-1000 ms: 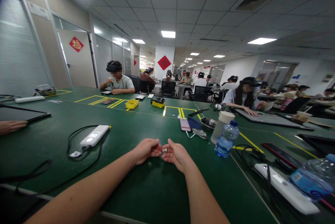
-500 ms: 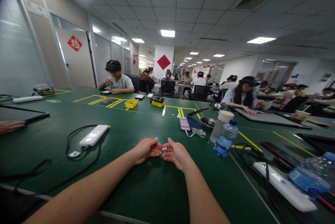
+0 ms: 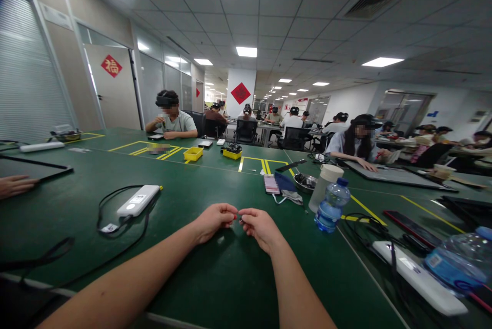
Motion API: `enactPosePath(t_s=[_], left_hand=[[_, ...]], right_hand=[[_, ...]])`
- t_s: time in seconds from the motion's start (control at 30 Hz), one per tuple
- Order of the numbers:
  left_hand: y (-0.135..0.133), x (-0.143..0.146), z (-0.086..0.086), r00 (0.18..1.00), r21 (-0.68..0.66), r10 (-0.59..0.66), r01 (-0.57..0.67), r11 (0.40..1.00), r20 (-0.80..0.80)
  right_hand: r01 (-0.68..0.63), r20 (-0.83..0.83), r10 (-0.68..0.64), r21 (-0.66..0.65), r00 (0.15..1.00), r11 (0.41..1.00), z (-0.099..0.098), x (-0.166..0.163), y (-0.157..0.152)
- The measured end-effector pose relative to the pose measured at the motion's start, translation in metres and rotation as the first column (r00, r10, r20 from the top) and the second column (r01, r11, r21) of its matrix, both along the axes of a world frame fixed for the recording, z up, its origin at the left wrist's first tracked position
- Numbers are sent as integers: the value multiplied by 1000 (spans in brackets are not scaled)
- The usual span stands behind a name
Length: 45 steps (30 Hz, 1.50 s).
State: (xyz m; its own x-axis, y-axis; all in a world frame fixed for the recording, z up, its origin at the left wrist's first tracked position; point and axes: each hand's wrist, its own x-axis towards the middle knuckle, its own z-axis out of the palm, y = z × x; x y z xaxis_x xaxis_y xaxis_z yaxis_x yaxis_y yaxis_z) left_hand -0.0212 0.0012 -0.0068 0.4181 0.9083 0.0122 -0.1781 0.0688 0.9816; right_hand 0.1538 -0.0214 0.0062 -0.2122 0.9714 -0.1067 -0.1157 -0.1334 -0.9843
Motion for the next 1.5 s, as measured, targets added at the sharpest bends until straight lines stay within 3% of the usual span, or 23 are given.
enactPosePath(t_s=[0.17,0.53,0.73,0.87,1.07,1.17,1.33,1.5], left_hand=[[-1,2,3,999,7,15,-16,1000,52],[-5,2,16,910,-41,5,13,999,414],[-8,2,19,891,-18,-19,30,999,454],[-7,2,17,917,15,-28,23,1000,398],[-2,3,1,990,23,-9,6,1000,140],[-2,5,-2,999,47,8,-10,999,40],[-1,7,3,993,208,110,-99,973,-42],[-4,6,9,981,327,140,-89,941,-135]], right_hand=[[18,-55,-16,46,998,999,4,-2,-3],[99,-304,-35,198,952,975,12,-4,-5],[107,-324,-29,224,946,969,15,-3,-5],[78,-281,-23,186,959,980,15,-3,-6],[32,-75,-30,33,997,999,7,-1,-3],[24,-31,-24,26,999,999,1,0,0],[48,133,-74,193,988,980,-3,-3,3],[70,185,-163,429,969,901,3,-6,0]])
